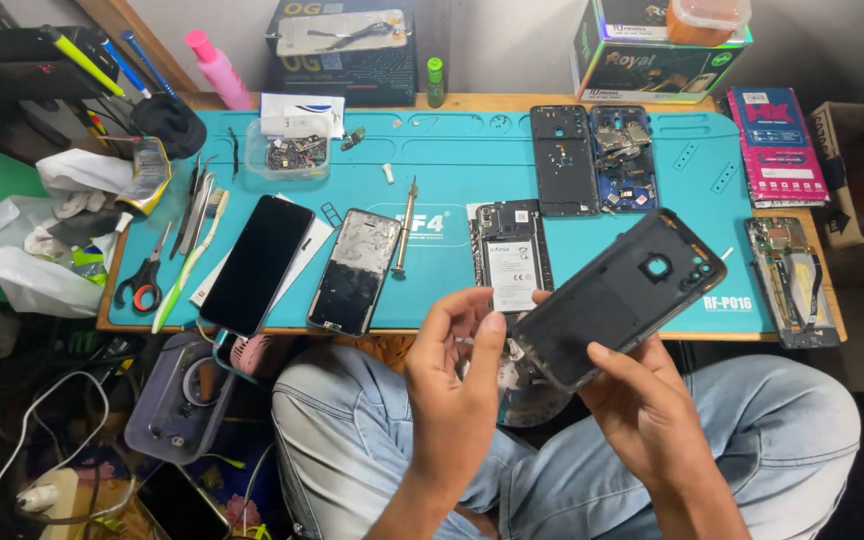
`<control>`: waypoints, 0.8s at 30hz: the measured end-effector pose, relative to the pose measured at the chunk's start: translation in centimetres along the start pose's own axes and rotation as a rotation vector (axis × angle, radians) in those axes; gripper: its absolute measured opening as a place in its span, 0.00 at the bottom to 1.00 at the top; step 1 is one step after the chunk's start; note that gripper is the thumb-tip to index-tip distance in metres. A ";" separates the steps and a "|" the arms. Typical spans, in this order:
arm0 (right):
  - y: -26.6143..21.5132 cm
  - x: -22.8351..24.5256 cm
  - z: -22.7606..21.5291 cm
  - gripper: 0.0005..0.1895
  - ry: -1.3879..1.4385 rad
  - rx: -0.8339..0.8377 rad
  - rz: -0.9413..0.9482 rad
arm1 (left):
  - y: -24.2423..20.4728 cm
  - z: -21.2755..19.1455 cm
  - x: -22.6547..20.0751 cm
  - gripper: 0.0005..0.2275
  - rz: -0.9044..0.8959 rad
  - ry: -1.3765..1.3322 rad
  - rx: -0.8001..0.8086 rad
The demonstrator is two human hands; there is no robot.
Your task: The person cleans the back cover of a disassembled smartphone using a toothbrush and a pink liquid, then wipes it with a tissue. The person handles the phone back cover, a toothbrush, a pink liquid bottle, and a tissue on a cluttered workbench.
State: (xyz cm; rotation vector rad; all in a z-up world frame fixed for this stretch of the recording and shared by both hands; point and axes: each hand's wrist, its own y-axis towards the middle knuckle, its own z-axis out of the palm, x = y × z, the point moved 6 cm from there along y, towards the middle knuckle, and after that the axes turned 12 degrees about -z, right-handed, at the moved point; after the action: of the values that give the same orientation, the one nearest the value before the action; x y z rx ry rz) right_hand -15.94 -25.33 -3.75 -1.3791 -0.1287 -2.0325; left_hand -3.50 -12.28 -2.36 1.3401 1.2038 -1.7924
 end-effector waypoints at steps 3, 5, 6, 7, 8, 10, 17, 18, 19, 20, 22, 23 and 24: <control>0.8 -0.8 -0.2 0.32 0.031 0.073 -0.125 | -0.7 0.2 2.5 0.13 -0.201 -0.086 0.084; 1.1 -1.0 0.1 0.34 0.011 0.124 -0.154 | -0.9 0.9 2.8 0.14 -0.276 -0.144 0.124; 1.3 -1.0 0.3 0.36 -0.008 0.172 -0.187 | -0.9 1.4 3.1 0.16 -0.350 -0.202 0.167; 1.4 -1.3 0.1 0.36 -0.006 0.171 -0.183 | -0.8 1.6 3.4 0.16 -0.352 -0.199 0.165; 1.6 -1.4 -0.1 0.36 -0.008 0.178 -0.206 | -0.5 1.8 3.5 0.15 -0.329 -0.210 0.175; 2.0 -1.3 -0.4 0.35 -0.006 0.175 -0.227 | 0.1 2.5 4.0 0.14 -0.311 -0.212 0.190; 3.6 0.1 -1.4 0.37 -0.028 0.461 -0.399 | 1.8 4.9 4.9 0.16 -0.381 -0.243 0.164; 3.8 0.6 -1.4 0.36 -0.079 0.523 -0.441 | 1.9 5.3 4.8 0.16 -0.382 -0.226 0.166; 4.0 1.1 -1.7 0.36 -0.070 0.516 -0.440 | 2.1 5.6 4.8 0.16 -0.385 -0.214 0.166; 4.4 1.4 -1.9 0.35 -0.114 0.529 -0.415 | 2.3 6.0 4.9 0.17 -0.395 -0.200 0.169; 5.0 2.0 -2.4 0.35 -0.151 0.535 -0.387 | 2.6 6.8 5.3 0.18 -0.409 -0.176 0.172; 5.3 2.2 -2.5 0.34 -0.165 0.547 -0.360 | 2.8 7.2 5.5 0.19 -0.416 -0.180 0.177; 5.5 2.3 -2.7 0.33 -0.177 0.560 -0.332 | 3.0 7.5 5.8 0.19 -0.423 -0.184 0.181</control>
State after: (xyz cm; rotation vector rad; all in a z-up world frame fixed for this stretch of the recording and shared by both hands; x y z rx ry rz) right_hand -15.39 -31.82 -4.45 -1.2203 -0.9825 -1.9100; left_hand -5.85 -20.06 -8.19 1.0359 1.3192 -2.3127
